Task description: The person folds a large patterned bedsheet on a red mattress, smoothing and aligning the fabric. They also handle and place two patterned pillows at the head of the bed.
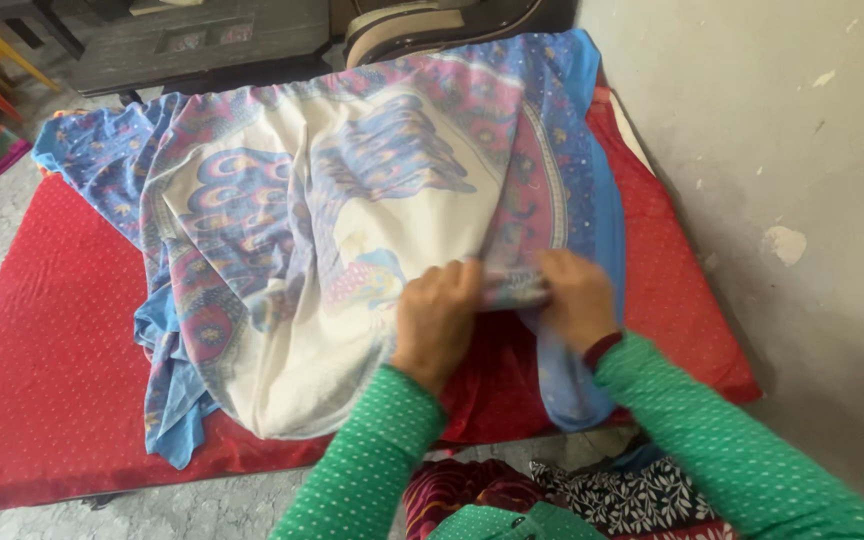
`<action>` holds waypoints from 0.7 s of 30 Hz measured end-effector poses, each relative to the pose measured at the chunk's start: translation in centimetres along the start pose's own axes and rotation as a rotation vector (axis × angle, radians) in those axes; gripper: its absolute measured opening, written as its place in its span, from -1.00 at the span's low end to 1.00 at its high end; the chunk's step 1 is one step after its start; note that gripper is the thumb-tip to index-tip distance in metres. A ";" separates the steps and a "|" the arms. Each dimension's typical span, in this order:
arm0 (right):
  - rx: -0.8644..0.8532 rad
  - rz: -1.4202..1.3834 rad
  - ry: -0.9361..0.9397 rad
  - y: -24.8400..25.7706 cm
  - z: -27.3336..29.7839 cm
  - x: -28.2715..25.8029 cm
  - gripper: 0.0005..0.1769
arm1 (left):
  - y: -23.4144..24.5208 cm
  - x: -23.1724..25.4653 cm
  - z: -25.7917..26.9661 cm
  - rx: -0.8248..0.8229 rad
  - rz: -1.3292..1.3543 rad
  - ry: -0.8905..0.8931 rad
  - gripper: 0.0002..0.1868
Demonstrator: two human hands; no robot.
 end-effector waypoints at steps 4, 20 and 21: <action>-0.093 0.241 -0.121 1.5 1.2 8.1 -0.84 | 1.9 -5.6 0.3 0.059 -0.168 0.083 -0.83; 0.553 -1.095 -0.537 6.1 -3.3 20.8 -0.84 | 2.9 -19.6 4.1 0.195 0.097 0.529 -0.91; 0.566 -1.093 -0.527 6.2 -3.5 21.0 -0.85 | 2.6 -19.4 4.3 0.165 0.134 0.535 -0.89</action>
Point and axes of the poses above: each hand's wrist, its own z-axis away from the middle knuckle, its own y-axis out of the back of the hand, x = y × z, the point moved 8 cm from there along -z, towards the middle knuckle, and after that the axes turned 9 degrees about y, right-handed, at the moved point
